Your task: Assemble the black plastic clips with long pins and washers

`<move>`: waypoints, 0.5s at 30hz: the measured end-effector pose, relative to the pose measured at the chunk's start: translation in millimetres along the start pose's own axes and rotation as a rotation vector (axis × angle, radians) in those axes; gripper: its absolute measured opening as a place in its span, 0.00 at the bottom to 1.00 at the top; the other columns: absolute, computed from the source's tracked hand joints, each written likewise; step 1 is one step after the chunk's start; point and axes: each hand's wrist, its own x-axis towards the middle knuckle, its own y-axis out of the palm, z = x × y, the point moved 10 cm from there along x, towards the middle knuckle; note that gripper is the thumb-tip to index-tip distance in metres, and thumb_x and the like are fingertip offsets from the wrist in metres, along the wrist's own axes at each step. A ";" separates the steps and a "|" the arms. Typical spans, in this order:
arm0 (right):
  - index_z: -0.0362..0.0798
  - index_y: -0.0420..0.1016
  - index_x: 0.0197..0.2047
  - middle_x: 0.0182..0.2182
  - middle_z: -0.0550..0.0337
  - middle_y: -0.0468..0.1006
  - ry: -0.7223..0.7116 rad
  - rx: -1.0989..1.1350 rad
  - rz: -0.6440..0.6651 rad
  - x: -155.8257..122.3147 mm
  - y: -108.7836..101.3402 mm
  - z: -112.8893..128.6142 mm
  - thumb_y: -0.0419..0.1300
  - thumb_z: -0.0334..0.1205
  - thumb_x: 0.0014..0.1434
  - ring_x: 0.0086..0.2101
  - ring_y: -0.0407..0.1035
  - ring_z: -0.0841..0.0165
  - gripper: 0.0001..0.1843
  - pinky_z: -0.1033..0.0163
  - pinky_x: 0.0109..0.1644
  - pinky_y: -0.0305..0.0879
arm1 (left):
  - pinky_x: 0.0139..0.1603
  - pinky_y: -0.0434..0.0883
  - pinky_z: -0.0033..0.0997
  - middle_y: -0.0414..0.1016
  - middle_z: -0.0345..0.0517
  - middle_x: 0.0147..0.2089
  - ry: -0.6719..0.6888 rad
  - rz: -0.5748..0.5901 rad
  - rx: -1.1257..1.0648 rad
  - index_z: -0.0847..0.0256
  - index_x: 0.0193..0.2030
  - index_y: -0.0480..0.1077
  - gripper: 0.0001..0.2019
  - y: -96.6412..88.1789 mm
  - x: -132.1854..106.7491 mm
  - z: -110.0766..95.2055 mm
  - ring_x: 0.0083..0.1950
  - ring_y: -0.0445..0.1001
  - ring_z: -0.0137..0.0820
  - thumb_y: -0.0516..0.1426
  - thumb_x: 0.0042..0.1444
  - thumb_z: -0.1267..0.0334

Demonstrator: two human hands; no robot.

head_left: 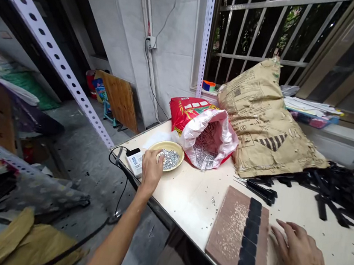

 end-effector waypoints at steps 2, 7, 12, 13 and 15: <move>0.52 0.72 0.45 0.44 0.50 0.73 -0.113 0.170 0.026 22.0 -3.5 44.9 0.44 0.53 0.61 0.42 0.69 0.56 0.21 0.50 0.46 0.65 | 0.33 0.72 0.34 0.73 0.53 0.36 -0.239 0.158 -0.362 0.64 0.37 0.71 0.18 19.7 -25.6 14.1 0.37 0.74 0.37 0.52 0.56 0.49; 0.52 0.72 0.45 0.41 0.53 0.75 -0.502 0.585 0.201 73.3 -1.6 227.8 0.46 0.46 0.65 0.39 0.70 0.62 0.15 0.58 0.44 0.67 | 0.21 0.69 0.27 0.74 0.47 0.27 -0.854 0.550 -0.961 0.62 0.37 0.64 0.23 81.8 -106.8 40.4 0.23 0.74 0.31 0.54 0.52 0.41; 0.49 0.70 0.48 0.45 0.52 0.73 -0.793 0.403 0.350 111.2 52.2 388.1 0.47 0.39 0.65 0.46 0.67 0.63 0.14 0.60 0.48 0.64 | 0.29 0.74 0.33 0.73 0.43 0.28 -0.788 0.079 -0.982 0.59 0.38 0.57 0.19 62.1 -77.9 84.3 0.27 0.78 0.34 0.60 0.51 0.51; 0.48 0.69 0.50 0.47 0.51 0.72 -0.800 0.329 0.385 118.7 68.3 405.0 0.48 0.38 0.65 0.49 0.66 0.62 0.14 0.59 0.50 0.63 | 0.31 0.75 0.34 0.73 0.43 0.28 -0.786 0.043 -0.983 0.59 0.38 0.57 0.18 61.9 -73.6 89.0 0.28 0.78 0.34 0.61 0.51 0.53; 0.47 0.69 0.51 0.48 0.49 0.71 -0.793 0.267 0.426 131.4 93.2 425.2 0.51 0.37 0.63 0.51 0.64 0.59 0.14 0.57 0.52 0.61 | 0.36 0.76 0.36 0.74 0.44 0.29 -0.783 0.013 -0.987 0.59 0.36 0.56 0.16 63.6 -67.3 92.6 0.30 0.79 0.34 0.61 0.52 0.56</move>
